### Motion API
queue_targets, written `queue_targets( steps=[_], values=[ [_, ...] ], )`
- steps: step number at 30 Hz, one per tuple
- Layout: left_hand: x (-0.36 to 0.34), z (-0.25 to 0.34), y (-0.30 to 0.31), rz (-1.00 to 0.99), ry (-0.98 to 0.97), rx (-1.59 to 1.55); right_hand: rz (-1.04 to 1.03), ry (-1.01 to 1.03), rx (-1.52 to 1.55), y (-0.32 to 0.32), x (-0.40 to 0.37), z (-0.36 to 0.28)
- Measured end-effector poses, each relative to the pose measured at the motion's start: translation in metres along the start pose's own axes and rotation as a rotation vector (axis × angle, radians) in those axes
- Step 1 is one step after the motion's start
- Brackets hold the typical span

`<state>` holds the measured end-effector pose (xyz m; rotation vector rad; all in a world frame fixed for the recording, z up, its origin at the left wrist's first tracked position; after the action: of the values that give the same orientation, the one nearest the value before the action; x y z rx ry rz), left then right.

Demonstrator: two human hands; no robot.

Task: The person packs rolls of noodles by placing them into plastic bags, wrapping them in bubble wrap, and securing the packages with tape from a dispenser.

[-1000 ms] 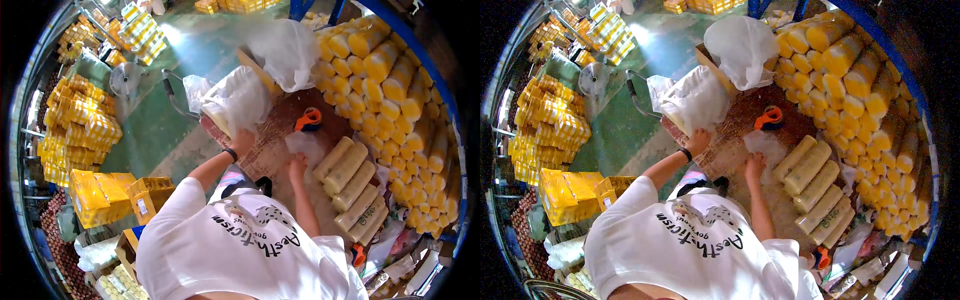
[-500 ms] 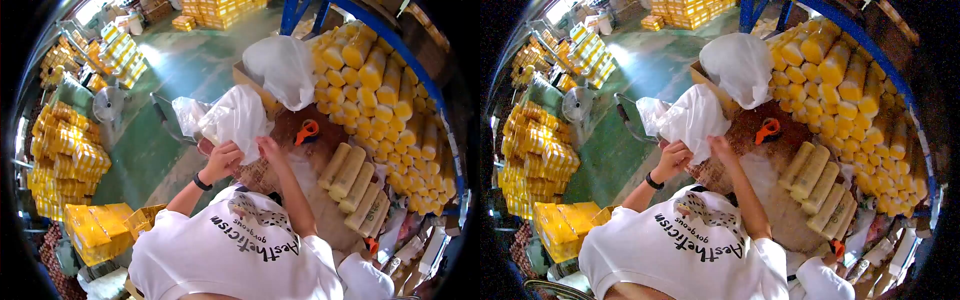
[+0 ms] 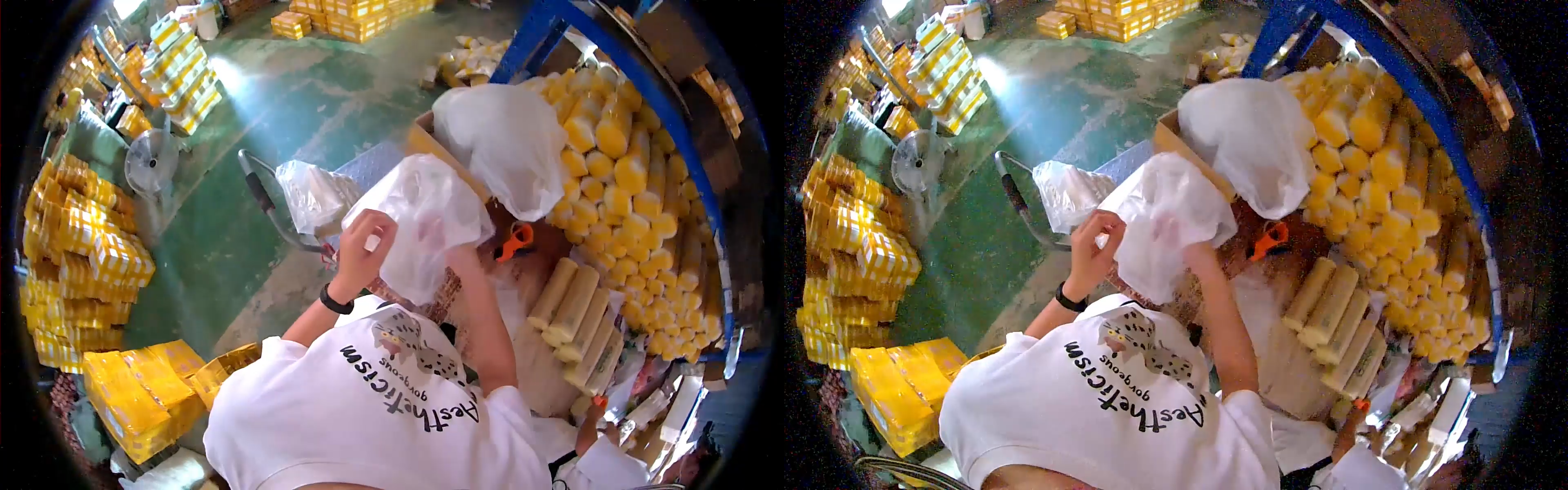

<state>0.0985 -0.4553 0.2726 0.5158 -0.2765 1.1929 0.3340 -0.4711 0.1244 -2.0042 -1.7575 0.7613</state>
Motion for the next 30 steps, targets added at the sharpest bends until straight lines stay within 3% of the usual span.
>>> queue_targets(
  steps=[4, 6, 7, 9, 11, 16, 20, 22, 25, 29, 30],
  values=[
    [-0.005, -0.044, 0.028, 0.085, 0.127, -0.05, 0.004, -0.024, -0.103, -0.026, 0.046, -0.015],
    [-0.017, -0.063, 0.038, 0.115, 0.286, -0.035, 0.009, -0.028, -0.162, -0.031, 0.061, -0.027],
    [-0.025, -0.077, 0.045, 0.122, 0.2, 0.062, 0.017, -0.032, -0.202, -0.028, 0.064, -0.03],
    [-0.043, -0.108, 0.049, 0.147, 0.346, -0.001, 0.029, -0.034, -0.273, -0.027, 0.065, -0.04],
    [-0.048, -0.112, 0.052, 0.138, 0.323, 0.101, 0.039, -0.033, -0.328, -0.022, 0.062, -0.048],
    [-0.037, -0.112, 0.036, 0.053, 0.327, 0.009, 0.071, -0.044, -0.45, -0.005, 0.006, -0.08],
    [-0.014, -0.117, 0.019, -0.054, 0.222, -0.022, 0.108, -0.045, -0.519, 0.005, -0.038, -0.102],
    [-0.005, -0.115, 0.017, -0.142, 0.304, -0.003, 0.128, -0.034, -0.561, 0.003, -0.049, -0.105],
    [0.002, -0.114, 0.016, 0.019, 0.061, 0.354, 0.148, -0.006, -0.671, -0.005, -0.046, -0.1],
    [-0.01, -0.139, 0.001, 0.004, 0.264, 0.309, 0.191, 0.058, -1.021, -0.025, -0.015, -0.069],
    [-0.014, -0.142, -0.002, -0.023, 0.234, 0.36, 0.21, 0.07, -1.159, -0.026, 0.0, -0.058]
  ],
)
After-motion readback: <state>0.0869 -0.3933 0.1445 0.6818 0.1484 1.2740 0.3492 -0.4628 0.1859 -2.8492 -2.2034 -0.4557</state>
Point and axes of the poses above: each hand's wrist, its own x-axis towards the middle knuckle, its own y-axis out of the back of the hand, z = x × y, the point moved 2 cm from there along x, towards the middle knuckle, and after that the axes turned 7 degrees about -z, right-handed, at the moved point
